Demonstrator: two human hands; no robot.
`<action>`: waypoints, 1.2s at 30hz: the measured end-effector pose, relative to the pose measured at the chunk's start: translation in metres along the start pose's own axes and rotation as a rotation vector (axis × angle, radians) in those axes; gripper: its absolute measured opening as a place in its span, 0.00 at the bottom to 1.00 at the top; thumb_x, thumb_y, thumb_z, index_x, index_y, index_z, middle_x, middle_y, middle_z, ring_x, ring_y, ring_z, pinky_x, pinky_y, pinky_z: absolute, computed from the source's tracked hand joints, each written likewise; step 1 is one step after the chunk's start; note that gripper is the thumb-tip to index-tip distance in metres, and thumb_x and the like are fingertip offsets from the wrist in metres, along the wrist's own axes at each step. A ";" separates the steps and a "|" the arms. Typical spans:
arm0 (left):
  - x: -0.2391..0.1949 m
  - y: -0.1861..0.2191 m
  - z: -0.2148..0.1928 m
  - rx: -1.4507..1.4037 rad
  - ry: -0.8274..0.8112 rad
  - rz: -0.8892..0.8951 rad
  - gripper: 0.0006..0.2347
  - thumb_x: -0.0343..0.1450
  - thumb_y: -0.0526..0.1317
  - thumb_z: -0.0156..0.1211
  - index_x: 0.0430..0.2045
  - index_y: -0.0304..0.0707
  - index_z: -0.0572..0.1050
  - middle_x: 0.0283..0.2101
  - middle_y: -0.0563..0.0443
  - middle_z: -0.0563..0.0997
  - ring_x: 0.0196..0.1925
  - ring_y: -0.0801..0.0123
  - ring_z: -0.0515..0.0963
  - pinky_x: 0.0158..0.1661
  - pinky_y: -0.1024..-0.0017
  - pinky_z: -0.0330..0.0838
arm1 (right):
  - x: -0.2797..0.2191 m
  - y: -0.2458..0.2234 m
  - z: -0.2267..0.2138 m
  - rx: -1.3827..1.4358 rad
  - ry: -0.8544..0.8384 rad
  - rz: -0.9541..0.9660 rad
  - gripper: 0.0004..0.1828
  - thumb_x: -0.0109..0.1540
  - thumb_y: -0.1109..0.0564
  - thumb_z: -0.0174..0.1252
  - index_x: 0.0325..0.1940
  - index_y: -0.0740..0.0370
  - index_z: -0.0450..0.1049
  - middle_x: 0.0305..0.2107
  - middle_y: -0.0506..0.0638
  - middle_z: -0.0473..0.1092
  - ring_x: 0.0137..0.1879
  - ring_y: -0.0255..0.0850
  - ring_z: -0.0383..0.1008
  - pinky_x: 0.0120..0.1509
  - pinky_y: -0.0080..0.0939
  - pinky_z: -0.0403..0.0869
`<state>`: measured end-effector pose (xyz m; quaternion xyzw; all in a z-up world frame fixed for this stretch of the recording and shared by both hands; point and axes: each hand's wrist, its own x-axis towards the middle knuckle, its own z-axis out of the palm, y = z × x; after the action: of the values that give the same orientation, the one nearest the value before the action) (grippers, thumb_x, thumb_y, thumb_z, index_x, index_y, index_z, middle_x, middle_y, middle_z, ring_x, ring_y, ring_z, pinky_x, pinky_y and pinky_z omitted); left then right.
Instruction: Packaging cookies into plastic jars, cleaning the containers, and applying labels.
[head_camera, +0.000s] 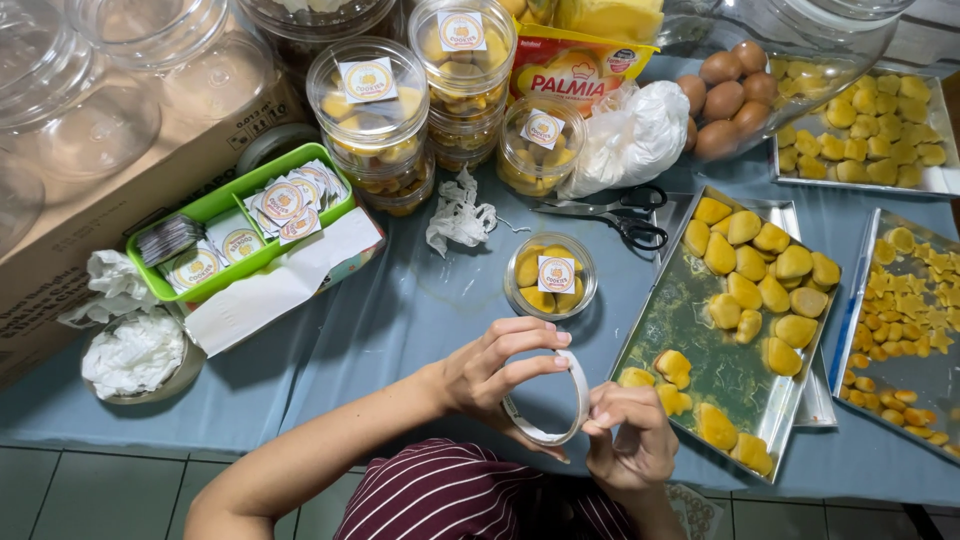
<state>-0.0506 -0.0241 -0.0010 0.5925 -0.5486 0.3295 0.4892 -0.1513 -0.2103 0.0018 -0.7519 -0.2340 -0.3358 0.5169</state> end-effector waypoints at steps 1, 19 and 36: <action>-0.001 0.000 0.001 -0.002 0.003 -0.005 0.37 0.66 0.61 0.73 0.54 0.23 0.68 0.56 0.31 0.72 0.57 0.46 0.77 0.59 0.56 0.80 | -0.001 -0.002 -0.002 0.036 0.025 0.038 0.08 0.65 0.57 0.57 0.40 0.63 0.66 0.32 0.53 0.64 0.29 0.39 0.68 0.34 0.38 0.77; -0.003 0.004 0.009 -0.036 -0.199 -0.076 0.35 0.68 0.60 0.73 0.60 0.34 0.67 0.60 0.33 0.68 0.63 0.47 0.71 0.65 0.55 0.73 | 0.003 -0.018 -0.016 -0.276 0.026 0.259 0.09 0.68 0.60 0.51 0.34 0.64 0.72 0.32 0.52 0.66 0.34 0.37 0.70 0.38 0.31 0.74; 0.008 -0.013 -0.007 0.106 -0.241 -0.067 0.26 0.72 0.51 0.64 0.61 0.34 0.70 0.63 0.29 0.70 0.63 0.39 0.76 0.65 0.46 0.75 | 0.019 0.005 -0.007 -0.144 -0.038 0.357 0.13 0.66 0.51 0.56 0.37 0.64 0.72 0.34 0.51 0.66 0.38 0.36 0.68 0.39 0.28 0.72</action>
<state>-0.0352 -0.0214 0.0061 0.6709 -0.5649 0.2682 0.3985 -0.1366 -0.2186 0.0147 -0.8226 -0.0821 -0.2406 0.5086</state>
